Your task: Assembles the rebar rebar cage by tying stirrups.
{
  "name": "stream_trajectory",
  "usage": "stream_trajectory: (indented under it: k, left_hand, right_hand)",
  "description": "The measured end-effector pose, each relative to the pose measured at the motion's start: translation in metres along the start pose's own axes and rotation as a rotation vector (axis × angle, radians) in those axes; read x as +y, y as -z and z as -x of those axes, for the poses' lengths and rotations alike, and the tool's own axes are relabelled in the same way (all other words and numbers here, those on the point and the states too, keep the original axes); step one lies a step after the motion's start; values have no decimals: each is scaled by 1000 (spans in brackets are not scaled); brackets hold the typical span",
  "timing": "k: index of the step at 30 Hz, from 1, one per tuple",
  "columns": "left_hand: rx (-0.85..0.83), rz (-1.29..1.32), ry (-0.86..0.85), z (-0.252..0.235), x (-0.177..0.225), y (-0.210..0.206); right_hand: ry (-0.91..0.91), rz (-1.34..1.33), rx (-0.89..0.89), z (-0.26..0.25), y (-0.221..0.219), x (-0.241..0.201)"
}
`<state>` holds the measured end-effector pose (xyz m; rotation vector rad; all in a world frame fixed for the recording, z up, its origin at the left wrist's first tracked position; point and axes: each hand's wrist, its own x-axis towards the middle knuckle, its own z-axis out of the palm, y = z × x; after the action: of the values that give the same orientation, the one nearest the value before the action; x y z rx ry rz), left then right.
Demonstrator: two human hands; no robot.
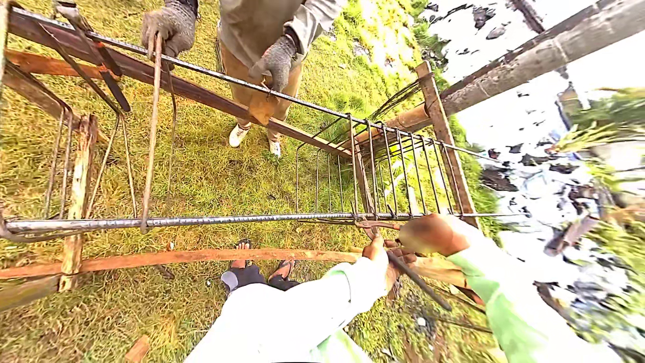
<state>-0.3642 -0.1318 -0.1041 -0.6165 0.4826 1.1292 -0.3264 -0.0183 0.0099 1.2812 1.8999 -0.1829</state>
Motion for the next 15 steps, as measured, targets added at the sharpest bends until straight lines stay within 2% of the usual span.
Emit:
stream_trajectory:
  k: [11,15]
  left_hand:
    - [-50,57,36,5,9,-13]
    - [-73,-5,11,-2,11,-9]
  right_hand:
    - [-51,140,18,23,3,-27]
    - [113,323,1,41,-8,-21]
